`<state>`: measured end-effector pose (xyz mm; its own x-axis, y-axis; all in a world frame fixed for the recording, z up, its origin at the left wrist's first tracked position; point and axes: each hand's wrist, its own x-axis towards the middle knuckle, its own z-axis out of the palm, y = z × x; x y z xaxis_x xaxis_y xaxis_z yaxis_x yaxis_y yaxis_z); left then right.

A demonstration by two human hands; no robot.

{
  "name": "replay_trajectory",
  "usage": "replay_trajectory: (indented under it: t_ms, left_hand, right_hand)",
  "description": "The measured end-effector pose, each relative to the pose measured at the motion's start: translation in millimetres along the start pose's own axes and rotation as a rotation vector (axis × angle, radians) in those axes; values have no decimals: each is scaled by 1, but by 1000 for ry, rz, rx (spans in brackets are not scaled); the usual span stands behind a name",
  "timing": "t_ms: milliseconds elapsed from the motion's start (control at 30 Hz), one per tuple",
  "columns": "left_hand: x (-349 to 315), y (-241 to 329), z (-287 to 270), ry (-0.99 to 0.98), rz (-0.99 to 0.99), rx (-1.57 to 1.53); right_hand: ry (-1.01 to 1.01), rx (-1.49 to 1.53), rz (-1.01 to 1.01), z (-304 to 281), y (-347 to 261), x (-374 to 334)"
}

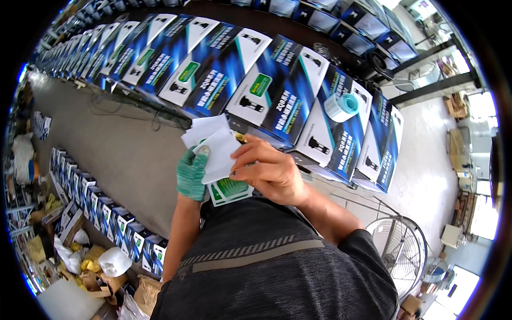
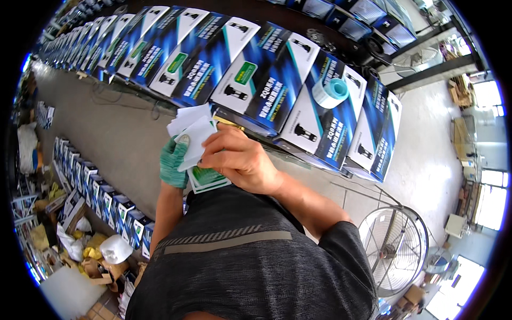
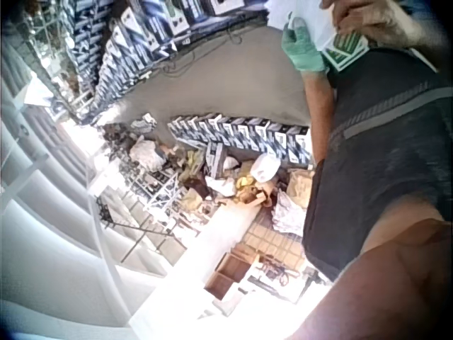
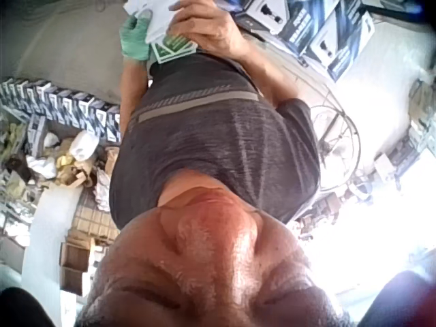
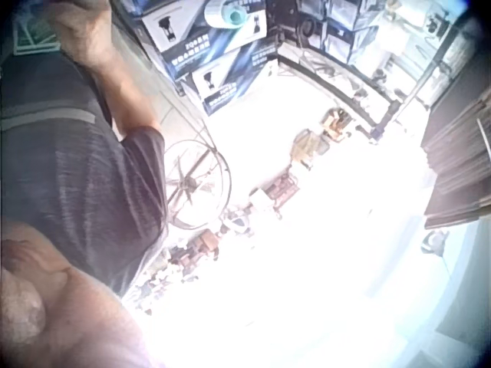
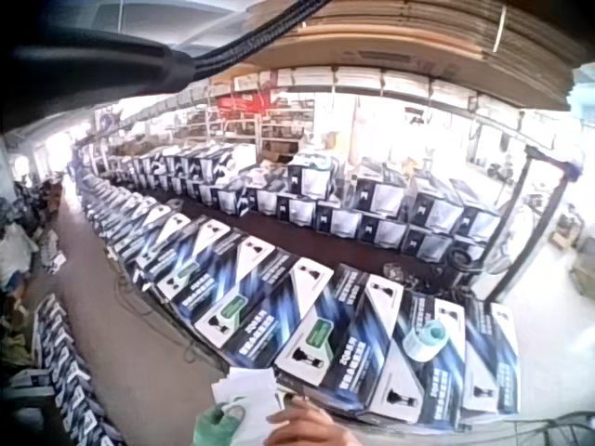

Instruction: The person applies green and white rectangular stickers to the front of stacked product boxes in a warehouse aisle. They hold a stack of labels in their left hand and use their right hand to peel and affix each label to a box, moving sequentially down the line of inventory.

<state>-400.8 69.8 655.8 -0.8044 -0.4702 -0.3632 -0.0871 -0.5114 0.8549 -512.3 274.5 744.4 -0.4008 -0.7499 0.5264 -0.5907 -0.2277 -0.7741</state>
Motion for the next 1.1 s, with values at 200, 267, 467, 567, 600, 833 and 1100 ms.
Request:
replay_trajectory:
  t_ms: [200,267,467,567,600,833,1100]
  left_hand:
    - [8,-24,-18,149,38,111]
    - [12,-26,-19,127,53,136]
    - [13,-36,-18,133,85,181]
    - [11,-40,-19,148,76,205]
    - [11,-40,-18,156,80,207]
    - [12,-41,-16,164,80,226]
    - [9,-34,-3,155,88,254]
  right_hand:
    - [-90,13,578,-133,29,-20]
    - [-128,-164,727,-180,72,-47]
    - [-171,-328,750,-216,127,-78]
    - [-153,-374,725,-211,132,-80]
    - [-154,-394,726,-209,131,-79]
    - [-255,-658,571,-198,131,-96]
    - [-330,-1082,255,-186,120,-136]
